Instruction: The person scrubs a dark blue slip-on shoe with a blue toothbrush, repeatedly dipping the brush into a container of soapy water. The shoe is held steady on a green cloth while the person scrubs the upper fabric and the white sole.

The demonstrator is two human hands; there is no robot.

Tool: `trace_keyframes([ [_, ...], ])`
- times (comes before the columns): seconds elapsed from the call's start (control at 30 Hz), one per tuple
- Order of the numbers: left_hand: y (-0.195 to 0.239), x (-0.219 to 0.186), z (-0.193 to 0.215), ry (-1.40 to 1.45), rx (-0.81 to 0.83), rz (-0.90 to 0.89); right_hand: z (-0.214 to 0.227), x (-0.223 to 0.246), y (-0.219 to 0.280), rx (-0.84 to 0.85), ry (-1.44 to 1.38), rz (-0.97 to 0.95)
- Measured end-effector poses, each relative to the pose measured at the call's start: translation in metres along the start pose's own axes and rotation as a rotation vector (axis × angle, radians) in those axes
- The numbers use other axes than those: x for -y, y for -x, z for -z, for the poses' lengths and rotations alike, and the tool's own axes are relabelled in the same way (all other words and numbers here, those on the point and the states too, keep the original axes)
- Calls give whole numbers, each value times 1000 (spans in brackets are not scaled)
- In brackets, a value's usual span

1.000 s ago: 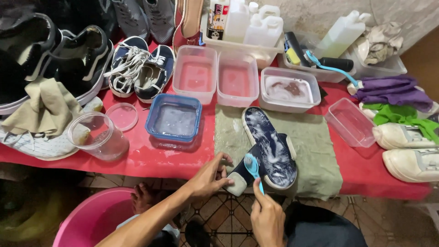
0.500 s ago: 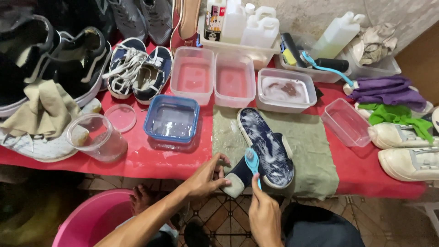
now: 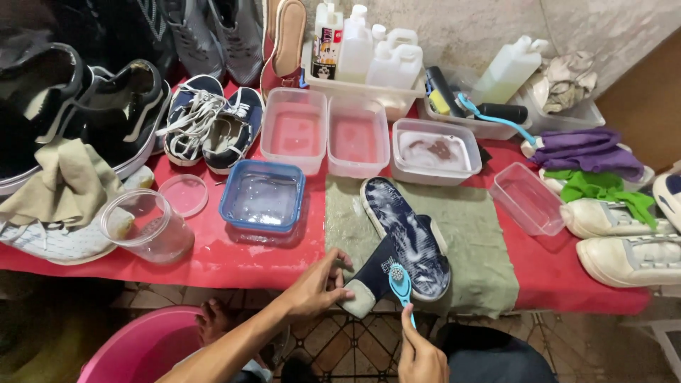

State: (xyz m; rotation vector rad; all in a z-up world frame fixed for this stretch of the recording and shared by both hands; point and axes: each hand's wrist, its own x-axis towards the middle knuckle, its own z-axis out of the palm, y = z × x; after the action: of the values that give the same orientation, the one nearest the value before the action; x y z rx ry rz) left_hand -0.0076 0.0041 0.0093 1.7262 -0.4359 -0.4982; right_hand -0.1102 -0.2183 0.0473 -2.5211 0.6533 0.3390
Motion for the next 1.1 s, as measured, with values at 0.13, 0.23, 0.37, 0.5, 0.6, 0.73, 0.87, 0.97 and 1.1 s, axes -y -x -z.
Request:
trace_keyframes([
  [0.13, 1, 3, -2, -14, 3, -3, 28, 51, -13, 27, -220, 214],
  [0.23, 1, 0, 0, 16, 2, 18, 39, 47, -6, 80, -207, 171],
  [0.37, -3, 6, 2, 29, 17, -5, 1, -32, -15, -147, -127, 82],
  [0.5, -1, 8, -1, -15, 21, 16, 30, 18, -21, 65, -227, 156],
  [0.6, -1, 4, -2, -15, 4, 47, 31, 19, -27, 46, -249, 341],
  [0.73, 0, 0, 2, -15, 21, 71, 53, -1, -21, 53, -87, 321],
  [0.87, 3, -1, 2, 76, 6, 81, 70, -17, -37, 48, 36, 411],
  [0.97, 5, -8, 1, 137, -4, 112, 90, 10, -29, 168, 125, 412],
  [1.1, -3, -4, -3, 10, -60, 155, 78, 14, -48, 160, 384, 568],
])
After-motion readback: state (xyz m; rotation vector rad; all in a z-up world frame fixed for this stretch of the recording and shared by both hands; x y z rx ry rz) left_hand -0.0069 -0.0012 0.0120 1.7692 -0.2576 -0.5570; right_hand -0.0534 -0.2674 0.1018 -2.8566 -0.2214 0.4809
